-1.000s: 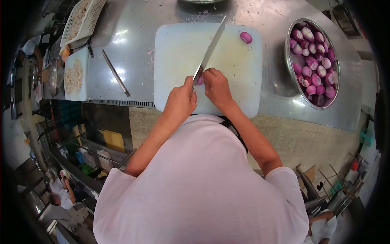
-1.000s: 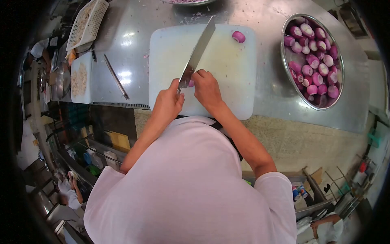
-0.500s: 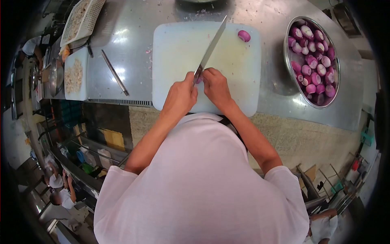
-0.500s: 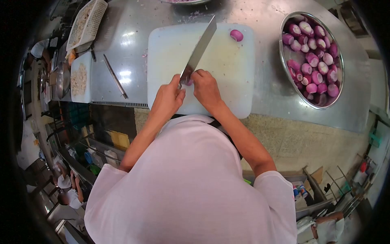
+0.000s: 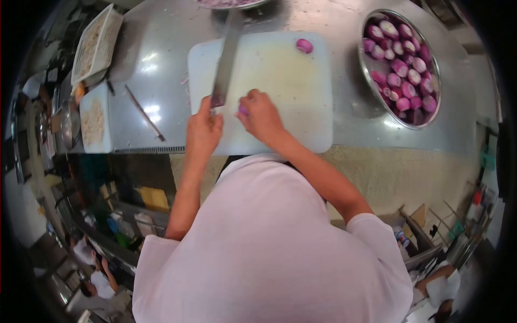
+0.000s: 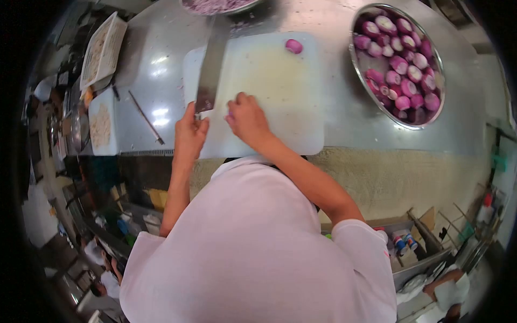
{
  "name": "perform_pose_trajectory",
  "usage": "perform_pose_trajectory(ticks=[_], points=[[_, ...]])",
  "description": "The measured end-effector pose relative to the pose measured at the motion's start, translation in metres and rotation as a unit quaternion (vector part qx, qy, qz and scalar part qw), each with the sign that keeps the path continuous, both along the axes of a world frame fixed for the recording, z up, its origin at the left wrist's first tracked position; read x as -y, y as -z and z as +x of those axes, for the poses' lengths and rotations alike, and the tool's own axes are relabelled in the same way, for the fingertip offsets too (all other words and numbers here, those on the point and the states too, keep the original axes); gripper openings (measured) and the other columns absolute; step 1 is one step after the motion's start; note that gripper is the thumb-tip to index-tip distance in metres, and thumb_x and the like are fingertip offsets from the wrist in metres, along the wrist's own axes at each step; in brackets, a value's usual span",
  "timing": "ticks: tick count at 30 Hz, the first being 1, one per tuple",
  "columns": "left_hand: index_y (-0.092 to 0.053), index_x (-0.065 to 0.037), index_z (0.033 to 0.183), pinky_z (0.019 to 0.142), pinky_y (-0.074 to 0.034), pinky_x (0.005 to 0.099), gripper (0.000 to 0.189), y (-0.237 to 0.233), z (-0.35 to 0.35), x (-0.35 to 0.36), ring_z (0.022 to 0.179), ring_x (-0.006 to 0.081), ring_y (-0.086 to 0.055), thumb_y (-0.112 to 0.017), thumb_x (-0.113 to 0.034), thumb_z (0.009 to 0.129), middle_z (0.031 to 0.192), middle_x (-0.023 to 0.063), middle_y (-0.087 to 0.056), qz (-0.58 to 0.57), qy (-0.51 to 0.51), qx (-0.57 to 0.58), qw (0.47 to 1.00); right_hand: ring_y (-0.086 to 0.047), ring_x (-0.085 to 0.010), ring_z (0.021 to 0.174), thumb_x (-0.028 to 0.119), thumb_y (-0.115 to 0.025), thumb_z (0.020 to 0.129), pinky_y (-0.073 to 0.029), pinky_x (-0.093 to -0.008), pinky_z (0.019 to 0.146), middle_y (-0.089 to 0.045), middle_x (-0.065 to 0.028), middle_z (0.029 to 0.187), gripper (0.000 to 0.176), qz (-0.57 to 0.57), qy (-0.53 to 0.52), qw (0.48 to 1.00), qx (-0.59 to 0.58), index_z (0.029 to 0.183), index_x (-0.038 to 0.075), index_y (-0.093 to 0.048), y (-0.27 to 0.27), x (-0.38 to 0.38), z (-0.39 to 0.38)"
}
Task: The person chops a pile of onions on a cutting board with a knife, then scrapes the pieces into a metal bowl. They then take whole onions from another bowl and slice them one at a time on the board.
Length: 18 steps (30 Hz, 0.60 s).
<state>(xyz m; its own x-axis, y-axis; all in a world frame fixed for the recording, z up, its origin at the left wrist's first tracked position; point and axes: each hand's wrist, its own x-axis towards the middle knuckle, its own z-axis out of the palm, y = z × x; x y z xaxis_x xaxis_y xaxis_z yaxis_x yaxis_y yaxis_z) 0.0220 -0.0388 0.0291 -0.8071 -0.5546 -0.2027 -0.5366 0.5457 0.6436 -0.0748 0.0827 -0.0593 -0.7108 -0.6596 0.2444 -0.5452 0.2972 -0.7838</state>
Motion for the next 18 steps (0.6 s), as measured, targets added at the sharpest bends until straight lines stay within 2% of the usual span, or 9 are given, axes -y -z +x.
perform_pose_trajectory(ticks=[1,5,7,10,12,14,15,17,18], points=[[-0.051,-0.001,0.120,0.054,-0.044,0.0434,0.035,0.012,0.005,0.008,0.053,0.0365,-0.053,-0.061,-0.005,0.086,0.059,0.0187,-0.055,0.005,-0.026,0.019,0.999,-0.058,-0.0355,0.091,0.003,-0.067,0.077,-0.050,-0.0447,0.078,-0.060,-0.0182,0.098,0.008,0.023,-0.033,0.999,0.005,0.085,0.001,-0.065,-0.001,0.002,-0.002],[-0.050,0.000,0.123,0.052,-0.043,0.0397,0.038,0.047,0.021,0.022,0.048,0.0285,-0.049,-0.060,-0.005,0.086,0.056,0.0151,-0.052,0.020,-0.057,0.024,0.998,-0.054,-0.0359,0.097,-0.001,-0.063,0.075,-0.052,-0.0435,0.082,-0.057,-0.0173,0.105,0.014,0.129,0.012,0.991,-0.036,0.088,0.003,-0.067,0.010,-0.008,-0.059],[-0.050,0.000,0.124,0.052,-0.043,0.0397,0.039,0.043,0.020,0.017,0.048,0.0278,-0.050,-0.060,-0.005,0.086,0.055,0.0146,-0.052,0.030,-0.050,0.028,0.998,-0.058,-0.0348,0.092,-0.002,-0.060,0.076,-0.051,-0.0434,0.080,-0.063,-0.0135,0.097,0.013,0.105,0.134,0.979,-0.115,0.083,0.004,-0.069,0.018,-0.023,-0.105],[-0.049,0.001,0.124,0.053,-0.043,0.0401,0.040,0.039,0.019,0.015,0.049,0.0280,-0.051,-0.059,-0.004,0.086,0.055,0.0149,-0.053,0.021,-0.052,0.041,0.998,-0.060,-0.0343,0.094,-0.003,-0.060,0.075,-0.051,-0.0423,0.083,-0.066,-0.0114,0.100,0.019,0.072,0.160,0.974,-0.143,0.087,0.005,-0.072,-0.001,-0.053,-0.148],[-0.049,0.001,0.124,0.053,-0.043,0.0405,0.040,0.041,0.019,0.017,0.049,0.0289,-0.052,-0.059,-0.004,0.086,0.056,0.0157,-0.053,0.013,-0.056,0.045,0.997,-0.064,-0.0340,0.091,-0.002,-0.061,0.074,-0.053,-0.0418,0.083,-0.069,-0.0120,0.099,0.023,-0.005,0.147,0.970,-0.192,0.091,0.007,-0.074,-0.028,-0.083,-0.171],[-0.048,0.000,0.126,0.055,-0.044,0.0423,0.042,0.045,0.023,0.021,0.051,0.0330,-0.055,-0.059,-0.004,0.086,0.058,0.0180,-0.055,0.023,-0.046,0.048,0.998,-0.065,-0.0336,0.091,-0.007,-0.060,0.073,-0.052,-0.0417,0.084,-0.069,-0.0154,0.094,0.031,-0.009,0.230,0.958,-0.169,0.098,0.004,-0.073,-0.056,-0.120,-0.195],[-0.048,0.000,0.126,0.055,-0.044,0.0423,0.042,0.044,0.024,0.021,0.051,0.0330,-0.055,-0.059,-0.004,0.086,0.058,0.0180,-0.055,0.023,-0.053,0.050,0.997,-0.068,-0.0356,0.084,0.000,-0.064,0.076,-0.054,-0.0433,0.079,-0.071,-0.0176,0.091,0.025,-0.006,0.261,0.955,-0.143,0.099,0.003,-0.073,-0.063,-0.141,-0.215],[-0.047,0.000,0.127,0.056,-0.045,0.0444,0.044,0.041,0.021,0.019,0.055,0.0378,-0.058,-0.060,-0.005,0.086,0.060,0.0201,-0.057,0.019,-0.042,0.041,0.998,-0.070,-0.0347,0.082,0.016,-0.071,0.078,-0.055,-0.0436,0.076,-0.072,-0.0187,0.091,0.025,0.239,0.289,0.914,-0.154,0.100,0.002,-0.073,-0.057,-0.186,-0.251],[-0.047,0.000,0.127,0.056,-0.045,0.0444,0.044,0.042,0.021,0.020,0.055,0.0378,-0.058,-0.060,-0.005,0.086,0.060,0.0201,-0.057,0.018,-0.044,0.040,0.998,-0.070,-0.0347,0.082,0.016,-0.071,0.078,-0.055,-0.0436,0.076,-0.072,-0.0187,0.091,0.025,0.238,0.287,0.915,-0.155,0.100,0.002,-0.073,-0.040,-0.203,-0.267]])
